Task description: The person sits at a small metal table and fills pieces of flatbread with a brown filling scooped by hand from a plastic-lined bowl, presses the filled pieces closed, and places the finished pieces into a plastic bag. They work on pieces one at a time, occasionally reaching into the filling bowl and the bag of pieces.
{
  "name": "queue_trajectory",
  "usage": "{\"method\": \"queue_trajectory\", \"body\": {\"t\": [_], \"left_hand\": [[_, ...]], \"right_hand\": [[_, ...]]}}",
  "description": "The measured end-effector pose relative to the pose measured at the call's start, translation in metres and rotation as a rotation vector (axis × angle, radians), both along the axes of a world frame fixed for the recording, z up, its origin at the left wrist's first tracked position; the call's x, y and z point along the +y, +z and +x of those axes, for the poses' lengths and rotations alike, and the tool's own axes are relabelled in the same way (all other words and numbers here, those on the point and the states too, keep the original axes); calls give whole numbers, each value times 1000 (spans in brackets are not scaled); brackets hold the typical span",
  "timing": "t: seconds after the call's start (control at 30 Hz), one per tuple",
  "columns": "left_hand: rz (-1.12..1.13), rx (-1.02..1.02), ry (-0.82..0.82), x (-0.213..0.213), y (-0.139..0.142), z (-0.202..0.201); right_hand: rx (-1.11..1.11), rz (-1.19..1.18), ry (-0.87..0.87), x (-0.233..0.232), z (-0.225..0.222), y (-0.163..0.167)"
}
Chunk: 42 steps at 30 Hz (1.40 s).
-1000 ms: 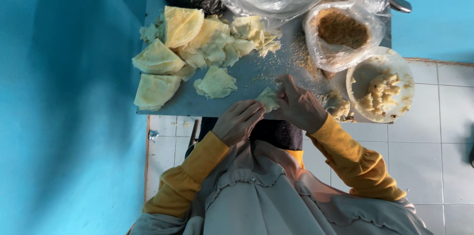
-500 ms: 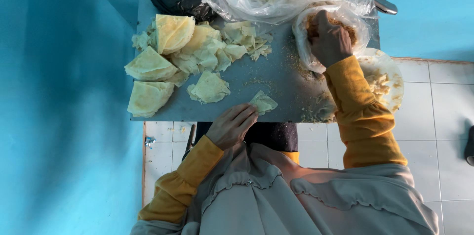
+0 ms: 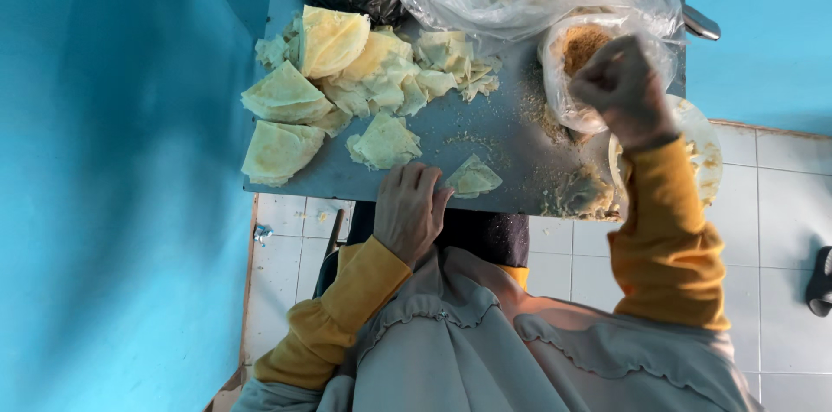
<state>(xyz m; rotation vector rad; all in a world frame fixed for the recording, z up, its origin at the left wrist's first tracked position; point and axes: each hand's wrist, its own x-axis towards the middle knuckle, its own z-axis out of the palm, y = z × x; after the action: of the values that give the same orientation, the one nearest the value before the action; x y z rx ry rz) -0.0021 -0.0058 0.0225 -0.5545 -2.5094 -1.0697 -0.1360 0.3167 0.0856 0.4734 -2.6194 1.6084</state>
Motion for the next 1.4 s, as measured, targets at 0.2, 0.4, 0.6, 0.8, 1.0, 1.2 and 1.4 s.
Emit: {"method": "queue_trajectory", "body": {"t": [0.2, 0.4, 0.6, 0.8, 1.0, 1.2, 1.4], "left_hand": [[-131, -102, 65, 10, 9, -3], [-178, -135, 68, 13, 6, -4], [-167, -125, 66, 16, 7, -5], [143, -239, -8, 20, 9, -1], [264, -179, -58, 24, 7, 5], [180, -149, -134, 22, 7, 12], [53, -100, -178, 20, 4, 10]], "right_hand": [[-16, 192, 146, -96, 83, -28], [502, 514, 232, -119, 113, -25], [375, 521, -44, -110, 131, -29], [297, 475, -74, -106, 119, -42], [354, 412, 58, -106, 114, -32], [164, 323, 84, -101, 114, -22], [123, 301, 83, -99, 111, -23]]}}
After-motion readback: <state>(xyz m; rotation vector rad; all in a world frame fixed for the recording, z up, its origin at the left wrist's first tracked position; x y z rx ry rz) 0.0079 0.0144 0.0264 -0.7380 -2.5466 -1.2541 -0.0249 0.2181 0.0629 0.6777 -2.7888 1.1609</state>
